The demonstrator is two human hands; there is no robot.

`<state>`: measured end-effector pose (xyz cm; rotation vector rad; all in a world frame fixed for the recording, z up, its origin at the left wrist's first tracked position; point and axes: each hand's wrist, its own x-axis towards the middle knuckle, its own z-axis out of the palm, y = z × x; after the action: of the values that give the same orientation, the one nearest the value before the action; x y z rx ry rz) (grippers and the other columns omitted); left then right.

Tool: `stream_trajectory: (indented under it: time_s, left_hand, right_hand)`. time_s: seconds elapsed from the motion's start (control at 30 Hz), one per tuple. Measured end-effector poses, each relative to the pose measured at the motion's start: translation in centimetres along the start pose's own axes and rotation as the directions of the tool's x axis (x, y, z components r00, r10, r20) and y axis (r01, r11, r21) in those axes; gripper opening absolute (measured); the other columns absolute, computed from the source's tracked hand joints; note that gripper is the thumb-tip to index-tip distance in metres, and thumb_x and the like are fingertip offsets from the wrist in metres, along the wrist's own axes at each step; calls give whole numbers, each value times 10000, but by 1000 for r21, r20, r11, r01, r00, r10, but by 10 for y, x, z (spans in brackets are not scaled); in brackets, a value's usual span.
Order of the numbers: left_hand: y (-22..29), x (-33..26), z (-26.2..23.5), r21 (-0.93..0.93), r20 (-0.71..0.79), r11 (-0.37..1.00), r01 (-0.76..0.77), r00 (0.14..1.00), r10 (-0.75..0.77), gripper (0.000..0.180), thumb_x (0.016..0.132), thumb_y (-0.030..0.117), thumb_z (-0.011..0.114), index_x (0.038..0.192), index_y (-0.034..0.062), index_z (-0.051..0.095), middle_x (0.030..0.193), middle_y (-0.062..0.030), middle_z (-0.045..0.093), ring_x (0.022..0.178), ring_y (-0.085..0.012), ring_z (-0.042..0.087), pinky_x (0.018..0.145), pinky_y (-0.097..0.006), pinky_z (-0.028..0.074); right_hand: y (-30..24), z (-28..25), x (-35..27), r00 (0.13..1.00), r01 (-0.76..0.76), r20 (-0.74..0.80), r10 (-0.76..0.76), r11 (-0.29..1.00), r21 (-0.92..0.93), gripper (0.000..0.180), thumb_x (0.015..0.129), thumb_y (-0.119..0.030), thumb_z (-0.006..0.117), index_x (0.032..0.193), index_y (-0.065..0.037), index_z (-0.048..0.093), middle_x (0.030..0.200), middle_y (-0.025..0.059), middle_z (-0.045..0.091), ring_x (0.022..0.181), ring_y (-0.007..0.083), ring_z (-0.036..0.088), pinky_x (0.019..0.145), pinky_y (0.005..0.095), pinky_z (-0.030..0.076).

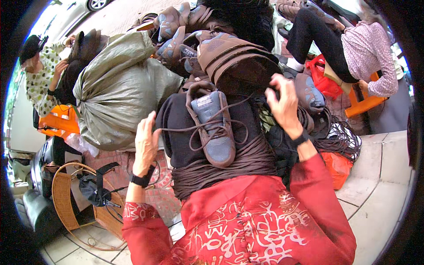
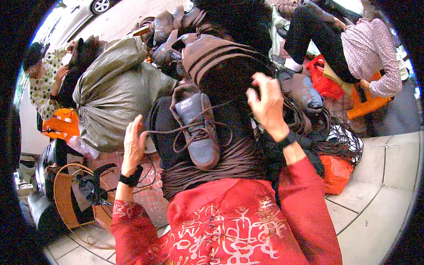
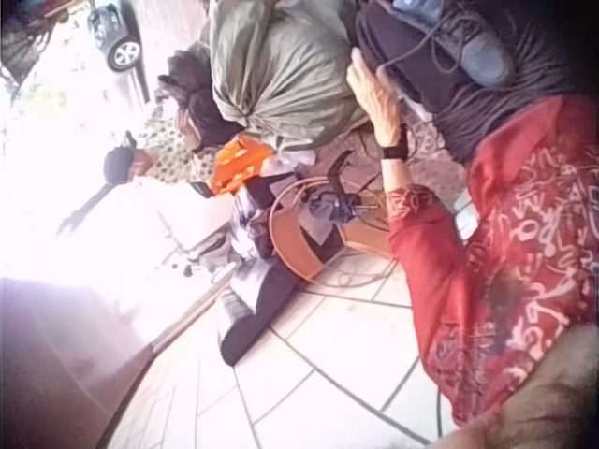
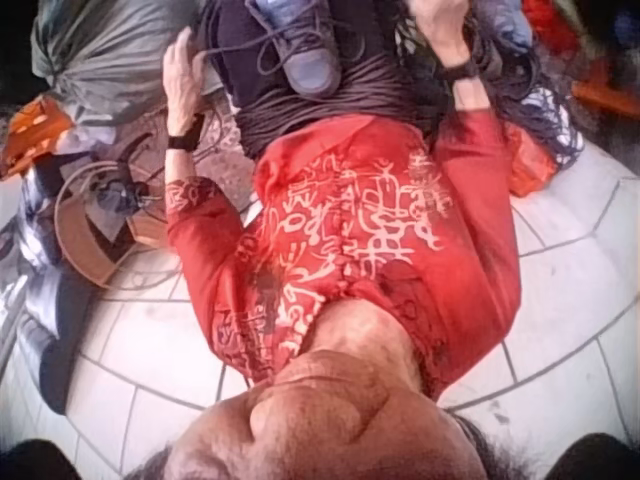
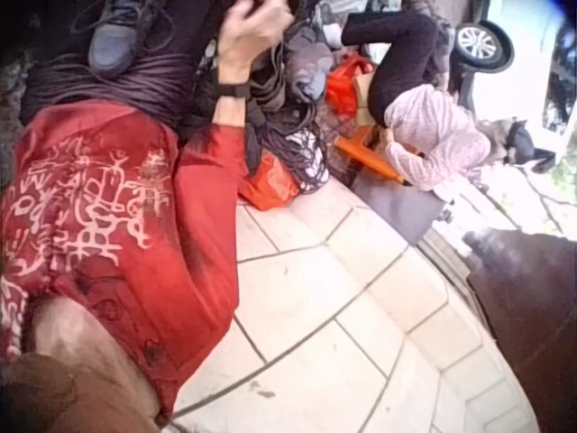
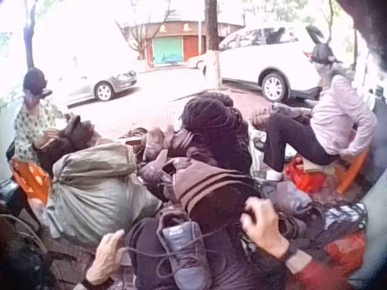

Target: Lacing shoelaces through the eyelets of a new shoe during manufacturing or assembly.

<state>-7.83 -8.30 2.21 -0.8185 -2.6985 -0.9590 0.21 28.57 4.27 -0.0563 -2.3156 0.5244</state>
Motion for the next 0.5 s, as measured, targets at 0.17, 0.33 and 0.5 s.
stream_trajectory:
  time_s: [0.17, 0.33, 0.5]
  left_hand:
    - [32, 15, 40, -110, 85, 975, -194, 975, 203, 444, 737, 20, 596, 1156, 38, 451, 903, -119, 575, 861, -273, 525, 790, -361, 383]
    - [40, 21, 45, -463, 202, 881, 100, 979, -5, 299, 755, 45, 639, 1023, 13, 510, 652, -62, 550, 601, -193, 519, 605, -291, 419]
    - [32, 23, 44, -784, 371, 479, 395, 917, -148, 169, 777, 31, 622, 914, 66, 529, 645, 49, 524, 573, -28, 454, 541, -167, 360]
  right_hand:
    - [-59, -14, -56, 671, 158, 612, -417, 888, 432, 692, 580, -129, 740, 1212, -70, 463, 1025, 142, 512, 1003, 323, 477, 882, 405, 392]
    - [-72, -33, -31, 712, -665, 702, 17, 339, 666, 441, 779, -99, 596, 1165, 29, 423, 817, 56, 558, 779, 115, 544, 750, 256, 438]
    - [-37, -2, -17, 568, -786, 765, 305, -73, 613, 357, 809, -97, 571, 1125, 26, 458, 803, 49, 581, 609, 85, 514, 587, 203, 431]
